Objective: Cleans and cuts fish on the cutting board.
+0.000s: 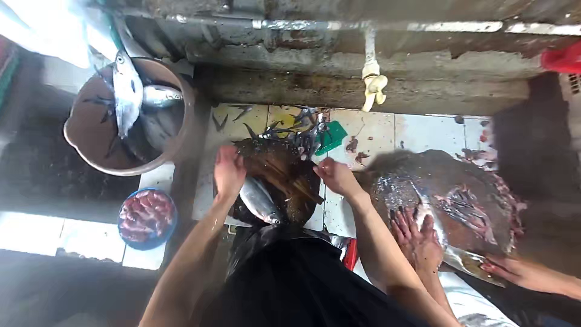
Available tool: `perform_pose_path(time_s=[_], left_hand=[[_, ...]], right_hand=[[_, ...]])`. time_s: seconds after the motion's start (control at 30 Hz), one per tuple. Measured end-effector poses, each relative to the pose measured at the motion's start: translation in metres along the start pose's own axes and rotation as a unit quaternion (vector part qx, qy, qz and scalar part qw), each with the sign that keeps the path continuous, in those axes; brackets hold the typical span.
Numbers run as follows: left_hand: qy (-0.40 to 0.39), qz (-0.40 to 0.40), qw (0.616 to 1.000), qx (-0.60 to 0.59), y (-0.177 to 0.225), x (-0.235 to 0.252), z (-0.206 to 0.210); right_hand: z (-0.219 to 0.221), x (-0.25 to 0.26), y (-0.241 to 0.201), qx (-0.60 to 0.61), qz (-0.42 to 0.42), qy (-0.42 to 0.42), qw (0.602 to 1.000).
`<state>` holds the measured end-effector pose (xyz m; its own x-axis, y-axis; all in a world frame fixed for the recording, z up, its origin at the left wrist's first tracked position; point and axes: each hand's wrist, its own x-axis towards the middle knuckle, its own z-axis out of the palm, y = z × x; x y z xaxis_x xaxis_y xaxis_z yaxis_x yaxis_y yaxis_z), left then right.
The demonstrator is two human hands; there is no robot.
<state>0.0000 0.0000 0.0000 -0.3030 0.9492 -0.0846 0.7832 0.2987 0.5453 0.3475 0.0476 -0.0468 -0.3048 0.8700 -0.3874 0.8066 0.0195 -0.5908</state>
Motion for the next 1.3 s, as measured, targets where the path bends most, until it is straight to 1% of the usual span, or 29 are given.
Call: perform_pose_path(time_s=[0.03,0.07,0.1,0.13,0.17,0.23,0.33,0.37,0.43,0.5,0.57,0.63,0.67,0.7,0.77,0.83,0.9,0.93,0.97,1.0,1.03,1.07,1.1,1.13,1.2,1.3], left_hand=[[-0.024,-0.084,0.996,-0.008,-0.029,-0.030,0.005],[-0.060,-0.160,0.985,-0.017,-0.050,-0.059,0.012],[-0.121,-0.223,0.967,-0.037,-0.061,-0.083,0.020],[-0.166,-0.259,0.950,-0.062,-0.066,-0.102,0.030],[-0.184,-0.273,0.941,-0.084,-0.062,-0.117,0.040],[-0.164,-0.262,0.947,-0.089,-0.037,-0.126,0.052],[-0.090,-0.229,0.962,-0.122,-0.012,-0.108,0.074],[-0.060,-0.220,0.961,-0.154,-0.009,-0.099,0.080],[-0.013,-0.210,0.946,-0.245,-0.012,-0.083,0.086],[0.001,-0.197,0.920,-0.338,-0.023,-0.083,0.080],[-0.002,-0.175,0.897,-0.406,-0.046,-0.097,0.060],[-0.014,-0.163,0.876,-0.453,-0.078,-0.122,0.037],[-0.017,-0.166,0.871,-0.462,-0.096,-0.137,0.027],[-0.019,-0.177,0.873,-0.454,-0.113,-0.151,0.018],[-0.046,-0.211,0.890,-0.402,-0.145,-0.177,0.003],[-0.070,-0.224,0.895,-0.378,-0.166,-0.196,-0.004],[-0.076,-0.227,0.890,-0.387,-0.172,-0.205,-0.010],[-0.074,-0.230,0.888,-0.392,-0.171,-0.207,-0.012],[-0.073,-0.234,0.886,-0.393,-0.168,-0.208,-0.014],[-0.074,-0.238,0.886,-0.390,-0.165,-0.208,-0.016],[-0.081,-0.242,0.886,-0.387,-0.163,-0.208,-0.018],[-0.086,-0.244,0.888,-0.380,-0.162,-0.209,-0.017],[-0.088,-0.240,0.893,-0.371,-0.162,-0.210,-0.016],[-0.089,-0.230,0.902,-0.354,-0.166,-0.211,-0.017],[-0.095,-0.192,0.919,-0.331,-0.172,-0.217,-0.023],[-0.107,-0.150,0.917,-0.354,-0.181,-0.238,-0.031]], right_hand=[[0.010,-0.008,-0.002,-0.036,-0.007,-0.025,0.999],[0.020,-0.015,-0.005,-0.062,-0.010,-0.046,0.997],[0.029,-0.021,-0.009,-0.080,-0.013,-0.062,0.995],[0.037,-0.025,-0.015,-0.094,-0.015,-0.074,0.993],[0.045,-0.029,-0.023,-0.105,-0.014,-0.087,0.990],[0.058,-0.032,-0.037,-0.145,-0.009,-0.099,0.984],[0.070,-0.026,-0.041,-0.204,0.003,-0.097,0.974],[0.070,-0.023,-0.043,-0.217,0.007,-0.101,0.971],[0.069,-0.019,-0.046,-0.229,0.000,-0.105,0.968],[0.071,-0.021,-0.046,-0.225,-0.007,-0.102,0.969],[0.072,-0.026,-0.054,-0.186,-0.007,-0.086,0.979],[0.075,-0.035,-0.069,-0.107,0.004,-0.060,0.992],[0.077,-0.041,-0.077,-0.060,0.008,-0.045,0.997],[0.080,-0.046,-0.086,-0.015,0.004,-0.035,0.999],[0.082,-0.060,-0.110,0.065,-0.037,-0.026,0.997],[0.084,-0.074,-0.134,0.112,-0.131,0.007,0.985],[0.097,-0.081,-0.154,0.150,-0.233,0.054,0.960],[0.110,-0.082,-0.159,0.148,-0.265,0.075,0.950],[0.127,-0.080,-0.162,0.117,-0.279,0.089,0.949],[0.144,-0.076,-0.160,0.049,-0.272,0.080,0.958],[0.158,-0.071,-0.157,-0.043,-0.226,0.017,0.973],[0.170,-0.063,-0.155,-0.127,-0.168,-0.065,0.975],[0.176,-0.055,-0.155,-0.177,-0.132,-0.117,0.968],[0.176,-0.050,-0.159,-0.206,-0.119,-0.145,0.960],[0.170,-0.048,-0.174,-0.231,-0.112,-0.161,0.953],[0.168,-0.050,-0.176,-0.214,-0.116,-0.162,0.956]])
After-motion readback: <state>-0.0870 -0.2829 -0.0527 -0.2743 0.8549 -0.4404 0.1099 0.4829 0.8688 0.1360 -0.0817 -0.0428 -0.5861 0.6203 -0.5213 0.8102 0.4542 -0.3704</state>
